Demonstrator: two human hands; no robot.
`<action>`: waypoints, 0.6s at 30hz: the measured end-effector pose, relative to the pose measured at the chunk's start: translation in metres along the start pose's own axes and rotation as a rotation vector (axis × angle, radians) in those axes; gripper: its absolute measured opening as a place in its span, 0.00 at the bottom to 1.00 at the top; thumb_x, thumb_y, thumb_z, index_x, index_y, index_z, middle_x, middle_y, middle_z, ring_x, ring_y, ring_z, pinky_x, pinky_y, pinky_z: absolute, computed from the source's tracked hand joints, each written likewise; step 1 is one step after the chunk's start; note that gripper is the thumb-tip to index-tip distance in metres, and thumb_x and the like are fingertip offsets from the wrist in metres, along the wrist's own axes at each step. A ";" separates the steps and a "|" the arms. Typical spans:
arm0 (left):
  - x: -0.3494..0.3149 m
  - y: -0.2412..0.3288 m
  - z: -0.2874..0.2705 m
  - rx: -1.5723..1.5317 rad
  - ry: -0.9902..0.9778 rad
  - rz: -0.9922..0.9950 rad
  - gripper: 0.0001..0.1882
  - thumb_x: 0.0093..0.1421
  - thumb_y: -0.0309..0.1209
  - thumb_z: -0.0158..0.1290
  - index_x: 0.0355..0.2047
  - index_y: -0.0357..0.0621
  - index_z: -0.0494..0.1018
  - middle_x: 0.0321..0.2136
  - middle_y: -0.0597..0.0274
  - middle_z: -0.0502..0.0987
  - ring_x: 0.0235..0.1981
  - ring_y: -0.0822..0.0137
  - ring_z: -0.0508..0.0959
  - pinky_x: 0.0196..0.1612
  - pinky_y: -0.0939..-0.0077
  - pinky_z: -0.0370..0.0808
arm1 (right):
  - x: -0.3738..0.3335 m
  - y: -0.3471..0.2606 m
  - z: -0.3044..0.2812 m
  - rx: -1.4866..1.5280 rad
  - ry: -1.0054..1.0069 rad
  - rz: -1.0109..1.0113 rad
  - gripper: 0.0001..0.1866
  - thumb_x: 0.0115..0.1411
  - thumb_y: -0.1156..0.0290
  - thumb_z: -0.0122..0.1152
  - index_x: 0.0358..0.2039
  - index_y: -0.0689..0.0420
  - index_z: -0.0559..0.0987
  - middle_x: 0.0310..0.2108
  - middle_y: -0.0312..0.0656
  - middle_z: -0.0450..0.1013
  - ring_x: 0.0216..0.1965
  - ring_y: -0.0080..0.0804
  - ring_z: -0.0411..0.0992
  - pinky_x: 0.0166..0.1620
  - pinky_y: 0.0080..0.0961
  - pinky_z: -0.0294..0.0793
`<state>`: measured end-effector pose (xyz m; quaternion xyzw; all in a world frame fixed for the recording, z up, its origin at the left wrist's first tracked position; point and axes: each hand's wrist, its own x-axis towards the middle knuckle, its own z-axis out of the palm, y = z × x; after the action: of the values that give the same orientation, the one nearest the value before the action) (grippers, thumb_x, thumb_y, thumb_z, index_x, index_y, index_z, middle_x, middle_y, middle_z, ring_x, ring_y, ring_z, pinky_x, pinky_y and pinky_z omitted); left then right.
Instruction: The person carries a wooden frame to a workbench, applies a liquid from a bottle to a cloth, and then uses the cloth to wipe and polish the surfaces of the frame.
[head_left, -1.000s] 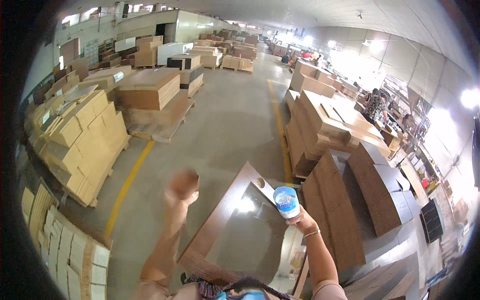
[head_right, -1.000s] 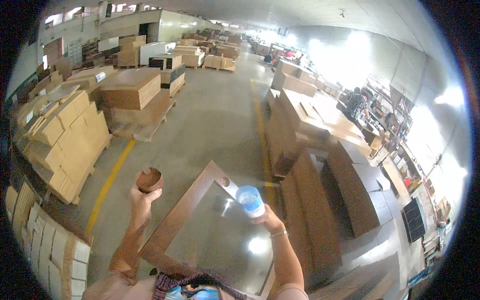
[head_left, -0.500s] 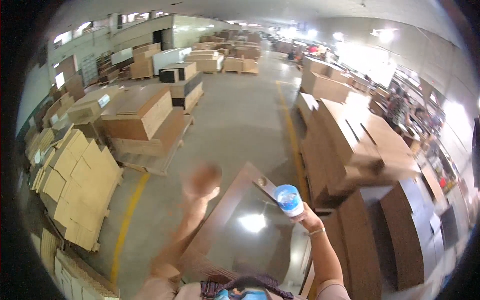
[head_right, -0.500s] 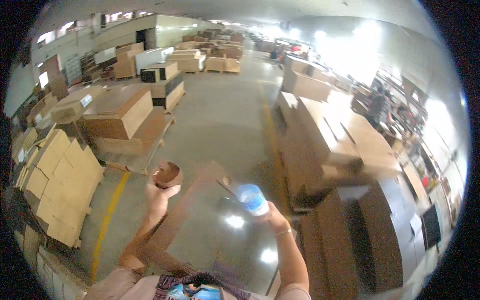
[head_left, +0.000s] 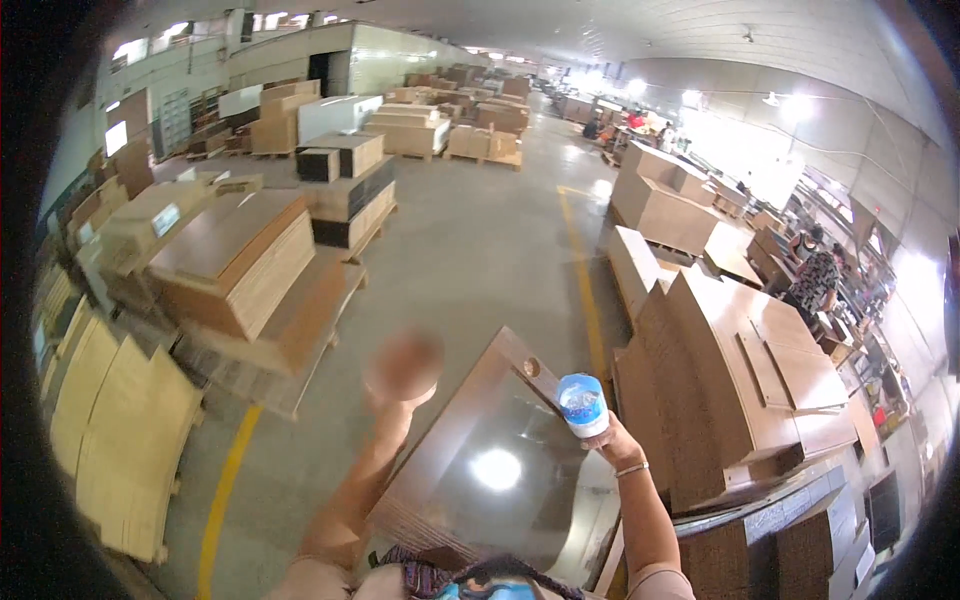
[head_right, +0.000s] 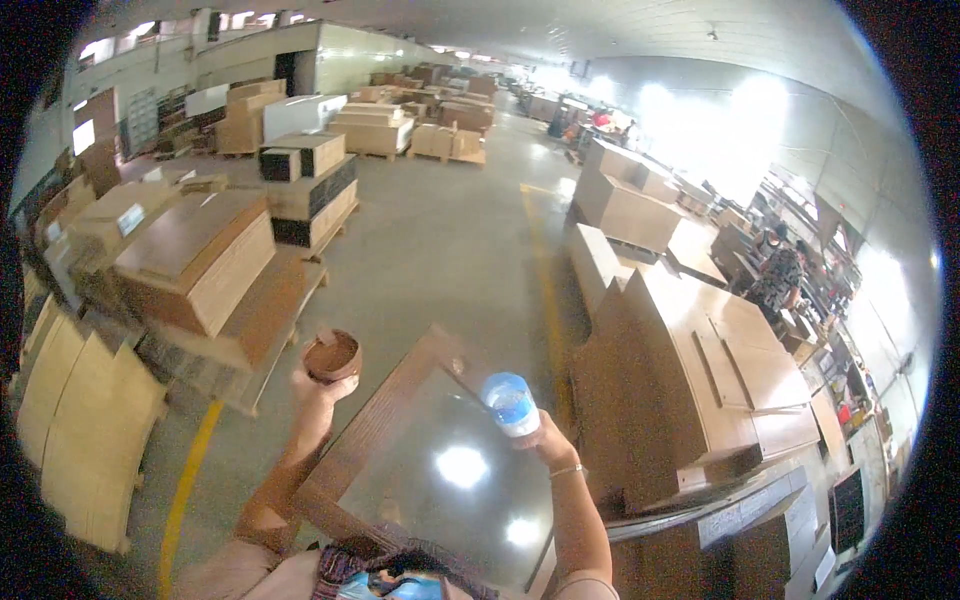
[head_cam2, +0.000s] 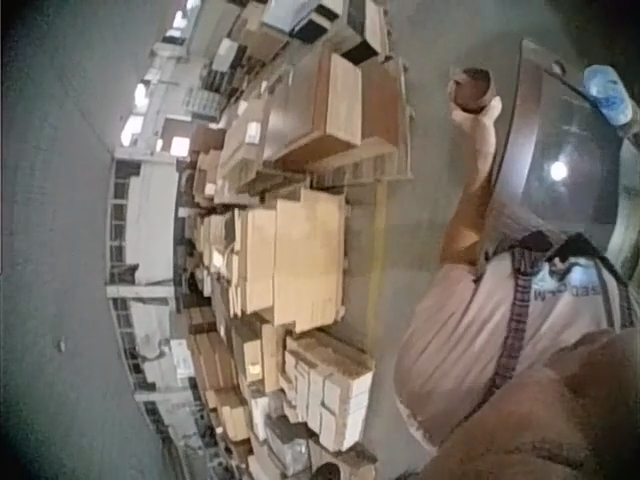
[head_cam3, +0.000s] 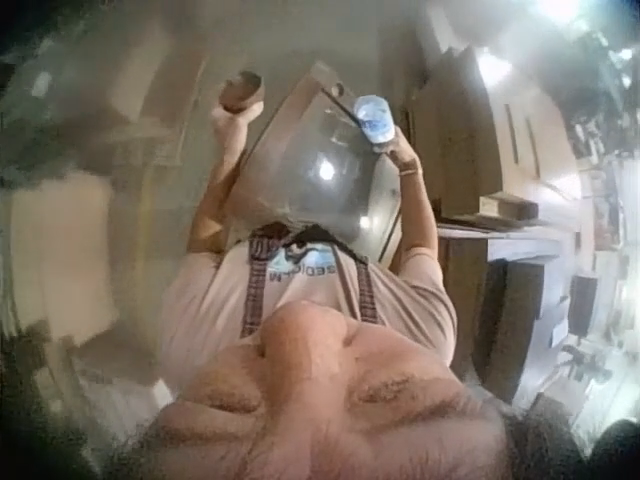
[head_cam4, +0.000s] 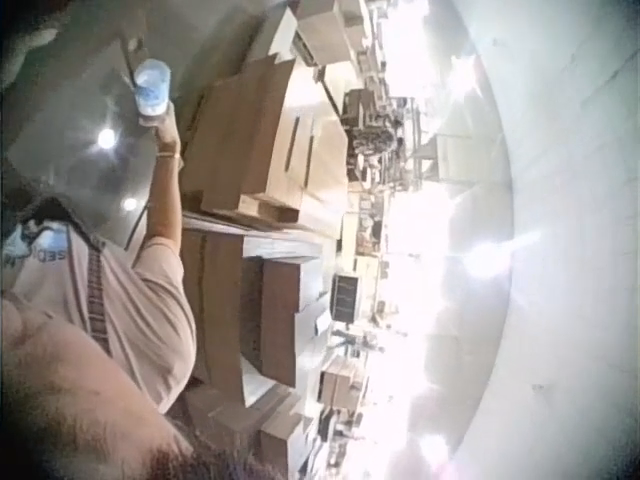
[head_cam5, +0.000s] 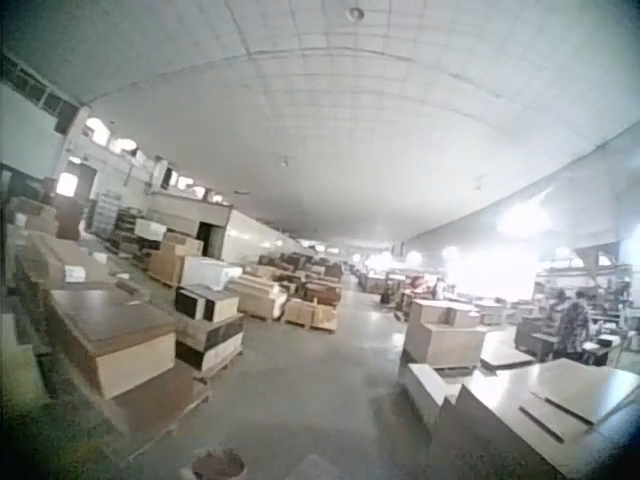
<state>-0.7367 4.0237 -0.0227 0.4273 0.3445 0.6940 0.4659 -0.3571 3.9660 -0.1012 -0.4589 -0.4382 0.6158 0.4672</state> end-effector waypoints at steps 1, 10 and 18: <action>0.034 -0.006 0.012 0.041 -0.031 0.013 0.28 0.40 0.20 0.61 0.45 0.34 0.70 0.39 0.60 0.75 0.41 0.68 0.75 0.45 0.72 0.72 | 0.028 -0.014 -0.001 0.023 0.014 -0.016 0.34 0.33 0.87 0.67 0.48 0.60 0.73 0.40 0.32 0.73 0.41 0.25 0.70 0.43 0.22 0.70; 0.296 -0.106 0.117 0.021 -0.138 -0.068 0.29 0.40 0.16 0.59 0.46 0.33 0.67 0.38 0.60 0.74 0.40 0.66 0.75 0.41 0.73 0.76 | 0.266 -0.066 -0.098 0.072 0.032 -0.030 0.22 0.42 0.83 0.57 0.42 0.61 0.75 0.33 0.29 0.70 0.31 0.18 0.66 0.32 0.18 0.68; 0.530 -0.259 0.200 0.178 -0.167 0.054 0.29 0.40 0.17 0.58 0.47 0.34 0.67 0.39 0.60 0.73 0.39 0.66 0.75 0.42 0.71 0.75 | 0.517 -0.148 -0.187 -0.073 0.035 -0.069 0.22 0.34 0.81 0.65 0.36 0.59 0.77 0.31 0.28 0.71 0.33 0.20 0.67 0.39 0.20 0.68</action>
<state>-0.5694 4.6238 -0.0259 0.5326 0.3530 0.6349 0.4344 -0.2224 4.5185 -0.0748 -0.4710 -0.4678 0.5746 0.4788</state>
